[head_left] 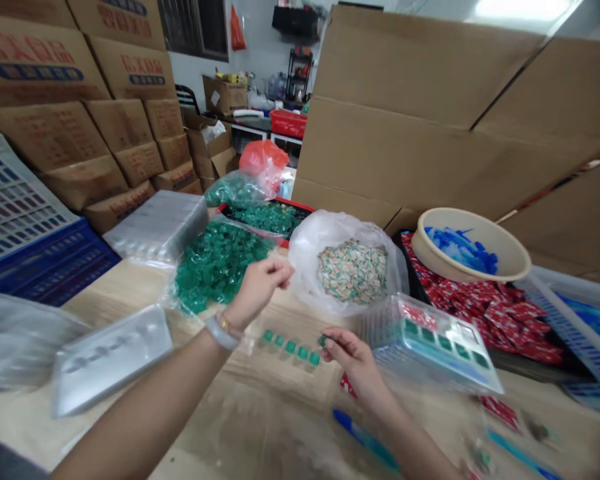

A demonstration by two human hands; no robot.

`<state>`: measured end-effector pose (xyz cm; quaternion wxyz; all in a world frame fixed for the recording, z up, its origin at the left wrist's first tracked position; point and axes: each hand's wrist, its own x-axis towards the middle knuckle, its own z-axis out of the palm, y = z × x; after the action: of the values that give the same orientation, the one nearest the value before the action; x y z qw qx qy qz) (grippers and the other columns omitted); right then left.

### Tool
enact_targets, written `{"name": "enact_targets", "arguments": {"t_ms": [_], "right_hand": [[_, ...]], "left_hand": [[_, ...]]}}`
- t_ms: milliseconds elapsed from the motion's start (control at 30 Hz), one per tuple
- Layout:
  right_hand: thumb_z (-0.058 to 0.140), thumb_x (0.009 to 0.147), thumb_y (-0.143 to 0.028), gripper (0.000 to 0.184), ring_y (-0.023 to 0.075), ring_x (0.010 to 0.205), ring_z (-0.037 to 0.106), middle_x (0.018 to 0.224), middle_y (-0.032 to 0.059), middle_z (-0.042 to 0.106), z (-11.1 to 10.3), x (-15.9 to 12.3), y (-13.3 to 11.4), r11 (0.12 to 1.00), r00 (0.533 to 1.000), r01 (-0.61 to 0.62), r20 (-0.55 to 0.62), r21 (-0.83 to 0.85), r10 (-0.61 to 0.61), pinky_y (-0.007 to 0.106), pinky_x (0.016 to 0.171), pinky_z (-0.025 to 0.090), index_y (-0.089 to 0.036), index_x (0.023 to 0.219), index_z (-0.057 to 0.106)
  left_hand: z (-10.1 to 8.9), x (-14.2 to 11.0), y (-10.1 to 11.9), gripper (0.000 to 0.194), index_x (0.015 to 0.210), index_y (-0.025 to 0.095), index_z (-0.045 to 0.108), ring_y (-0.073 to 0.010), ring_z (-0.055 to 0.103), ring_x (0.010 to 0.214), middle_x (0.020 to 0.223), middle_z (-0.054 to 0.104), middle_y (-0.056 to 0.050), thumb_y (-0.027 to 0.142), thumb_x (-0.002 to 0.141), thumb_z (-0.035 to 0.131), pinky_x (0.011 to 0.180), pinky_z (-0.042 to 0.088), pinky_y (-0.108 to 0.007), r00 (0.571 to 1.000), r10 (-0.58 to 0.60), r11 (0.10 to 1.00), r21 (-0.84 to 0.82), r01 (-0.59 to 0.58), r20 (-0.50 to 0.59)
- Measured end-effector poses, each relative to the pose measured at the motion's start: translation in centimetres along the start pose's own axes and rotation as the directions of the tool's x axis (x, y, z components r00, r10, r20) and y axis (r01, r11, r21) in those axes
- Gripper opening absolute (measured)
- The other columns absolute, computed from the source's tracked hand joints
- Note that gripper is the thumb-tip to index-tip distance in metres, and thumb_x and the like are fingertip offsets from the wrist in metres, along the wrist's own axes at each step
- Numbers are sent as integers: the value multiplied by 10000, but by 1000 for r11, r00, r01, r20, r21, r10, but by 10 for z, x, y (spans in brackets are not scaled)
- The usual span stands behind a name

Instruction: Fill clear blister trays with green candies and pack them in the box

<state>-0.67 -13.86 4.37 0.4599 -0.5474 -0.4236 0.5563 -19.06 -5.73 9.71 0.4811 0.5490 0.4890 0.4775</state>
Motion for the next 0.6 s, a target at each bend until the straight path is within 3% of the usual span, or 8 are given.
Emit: {"name": "enact_targets", "arguments": {"t_ms": [133, 200, 267, 367, 433, 500, 600], "right_hand": [[685, 613, -300, 351, 110, 597, 562, 735, 11, 637, 6, 11, -18, 916, 990, -143, 68, 374, 126, 252, 585, 445, -197, 935, 591], [680, 616, -261, 325, 113, 602, 573, 746, 20, 647, 10, 18, -24, 844, 970, -239, 155, 480, 186, 256, 584, 453, -193, 920, 589], [668, 628, -231, 271, 115, 600, 582, 748, 19, 651, 13, 24, -27, 793, 954, -297, 198, 532, 224, 254, 575, 462, -194, 884, 588], [641, 661, -216, 221, 107, 592, 591, 774, 20, 661, 13, 29, -24, 744, 939, -344, 220, 573, 264, 238, 566, 472, -197, 872, 577], [627, 678, -213, 189, 99, 579, 593, 768, 24, 666, 12, 31, -21, 721, 927, -375, 241, 583, 288, 221, 555, 471, -189, 857, 572], [618, 688, -213, 165, 95, 569, 594, 753, 30, 669, 11, 32, -18, 702, 919, -395, 259, 592, 298, 209, 547, 468, -181, 842, 569], [612, 694, -219, 143, 96, 570, 597, 751, 38, 672, 11, 35, -15, 690, 917, -399, 270, 604, 294, 211, 558, 470, -174, 822, 569]], "left_hand": [[8, 90, 22, 216, 672, 95, 595, -102, 497, 527, 550, 548, -13, 281, 720, 497, 545, 401, -223, 975, 186, 979, 109, -173, -123], [10, 135, 23, 209, 741, 84, 604, -116, 533, 610, 634, 577, -41, 194, 753, 427, 616, 415, -238, 947, 273, 928, 306, -213, -169], [8, 174, 21, 164, 776, 97, 606, -154, 552, 756, 732, 601, -69, 118, 739, 447, 727, 405, -277, 959, 272, 796, 578, -179, -78], [2, 212, 18, 37, 676, 87, 601, -268, 525, 898, 763, 597, -127, 87, 643, 585, 830, 347, -401, 978, 208, 689, 714, -129, -24], [1, 219, 18, 39, 655, 76, 597, -313, 503, 932, 777, 588, -149, 93, 623, 611, 852, 310, -461, 980, 195, 663, 741, -110, -29], [6, 208, 17, 77, 716, 82, 609, -291, 495, 945, 809, 587, -133, 88, 644, 582, 873, 303, -445, 977, 213, 640, 755, -141, 2], [20, 155, 14, 134, 776, 104, 629, -203, 529, 830, 779, 594, -76, 128, 707, 517, 818, 377, -335, 947, 235, 673, 666, -321, 219]]}}
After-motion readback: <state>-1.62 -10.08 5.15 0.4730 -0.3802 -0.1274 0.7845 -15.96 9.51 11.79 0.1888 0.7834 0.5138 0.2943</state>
